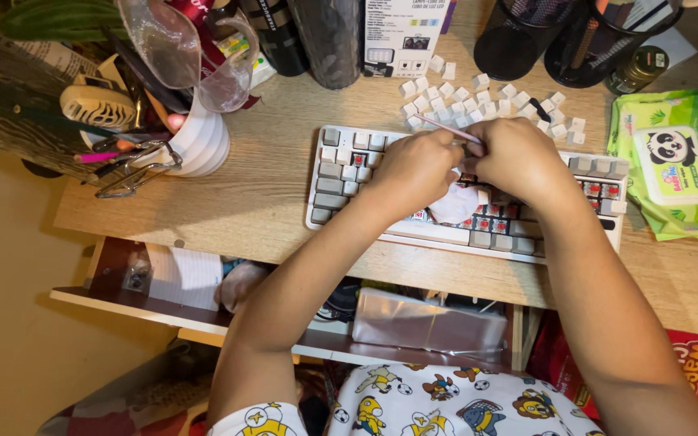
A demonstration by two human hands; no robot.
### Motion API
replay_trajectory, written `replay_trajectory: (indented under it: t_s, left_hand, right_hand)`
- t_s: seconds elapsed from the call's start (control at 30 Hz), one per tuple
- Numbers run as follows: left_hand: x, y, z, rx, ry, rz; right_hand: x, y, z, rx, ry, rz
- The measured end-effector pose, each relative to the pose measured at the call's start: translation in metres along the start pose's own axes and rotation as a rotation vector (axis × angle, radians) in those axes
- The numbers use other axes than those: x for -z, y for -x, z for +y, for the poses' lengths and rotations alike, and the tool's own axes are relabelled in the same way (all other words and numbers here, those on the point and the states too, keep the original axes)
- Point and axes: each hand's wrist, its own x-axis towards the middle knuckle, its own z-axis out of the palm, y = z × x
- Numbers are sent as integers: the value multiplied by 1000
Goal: The person applies lubricant to keycaps using a thin tool and presses keycaps onto keyboard switches by hand.
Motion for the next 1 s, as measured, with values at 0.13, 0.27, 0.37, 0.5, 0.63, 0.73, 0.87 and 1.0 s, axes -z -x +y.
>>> replay_trajectory:
  t_s: [0.13,0.27,0.37,0.5,0.63,0.73,0.87,1.0]
  left_hand:
    - [-9,1,0,-18,-55,22]
    - [-23,7,2,-31,-69,154]
    - [-27,7,-2,-24,-46,149]
    - [-23,4,-3,21,-69,59]
    - [-15,6,-1,-8,-78,3]
    - [-11,6,2,-66,-116,11]
    - [-5,-3,8,18,-149,-15]
    - [-4,-18,6,-86,-55,362]
  right_hand:
    - [-2,-3,0,-20,53,-16]
    - [-2,-4,-4,-91,-28,-56]
    - [1,-7,-6,-62,42,-82]
    - [0,-6,-13,-75,65,-72]
    - [6,-12,-19,-102,77,-104]
    - [5,-8,-24,-110,125,-113]
    - [3,-4,-17,3,107,0]
    - [7,-9,14,99,-76,117]
